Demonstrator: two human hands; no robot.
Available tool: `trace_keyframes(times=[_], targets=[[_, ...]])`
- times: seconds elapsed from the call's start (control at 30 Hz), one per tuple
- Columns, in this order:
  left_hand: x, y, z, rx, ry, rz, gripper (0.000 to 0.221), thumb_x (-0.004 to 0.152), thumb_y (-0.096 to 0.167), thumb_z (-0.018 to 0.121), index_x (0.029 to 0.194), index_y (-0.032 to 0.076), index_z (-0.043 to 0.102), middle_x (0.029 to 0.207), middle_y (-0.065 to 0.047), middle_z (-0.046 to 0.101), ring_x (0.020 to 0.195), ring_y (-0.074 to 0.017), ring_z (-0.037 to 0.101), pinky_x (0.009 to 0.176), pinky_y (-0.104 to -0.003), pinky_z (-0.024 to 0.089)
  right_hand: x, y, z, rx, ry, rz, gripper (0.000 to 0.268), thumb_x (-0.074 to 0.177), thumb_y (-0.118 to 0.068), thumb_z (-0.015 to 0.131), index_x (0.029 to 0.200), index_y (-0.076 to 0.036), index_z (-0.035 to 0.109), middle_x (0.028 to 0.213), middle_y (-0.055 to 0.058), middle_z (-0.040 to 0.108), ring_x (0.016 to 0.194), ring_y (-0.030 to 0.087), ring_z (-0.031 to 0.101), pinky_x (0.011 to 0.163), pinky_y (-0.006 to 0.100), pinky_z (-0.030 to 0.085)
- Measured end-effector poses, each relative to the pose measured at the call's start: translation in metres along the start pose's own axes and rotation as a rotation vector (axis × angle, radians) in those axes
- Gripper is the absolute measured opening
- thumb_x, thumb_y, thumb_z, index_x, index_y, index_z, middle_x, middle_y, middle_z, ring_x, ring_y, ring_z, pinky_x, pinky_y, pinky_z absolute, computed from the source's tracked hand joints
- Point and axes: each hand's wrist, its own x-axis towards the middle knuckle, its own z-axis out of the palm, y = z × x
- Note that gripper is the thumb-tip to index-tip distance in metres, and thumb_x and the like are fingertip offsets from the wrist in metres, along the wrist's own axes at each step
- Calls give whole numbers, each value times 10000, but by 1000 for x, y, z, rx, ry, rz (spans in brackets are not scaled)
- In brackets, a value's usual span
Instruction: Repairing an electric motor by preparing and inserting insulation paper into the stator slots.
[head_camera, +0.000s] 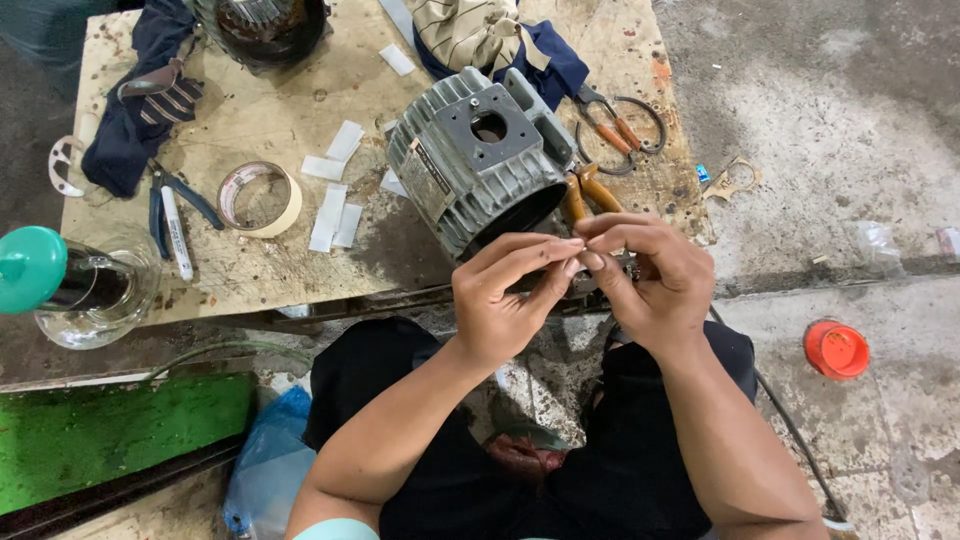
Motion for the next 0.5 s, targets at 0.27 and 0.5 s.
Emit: trace_keyframes(times=[0.27, 0.5], targets=[[5, 0, 0, -39, 33, -38, 190, 818, -29, 863, 981, 61, 825, 839, -126, 778, 787, -269, 791, 662, -363, 654, 7, -24, 11, -55, -11, 148, 69, 935, 60, 723, 982, 21, 691, 907, 160, 795, 830, 318, 786, 731, 362, 590], [11, 6, 0, 46, 4, -15, 276, 764, -64, 846, 1001, 76, 831, 801, -109, 768, 701, -221, 771, 603, -321, 628, 7, -31, 9, -18, 29, 279, 172, 914, 74, 719, 1070, 2, 731, 859, 122, 795, 817, 198, 777, 721, 306, 588]])
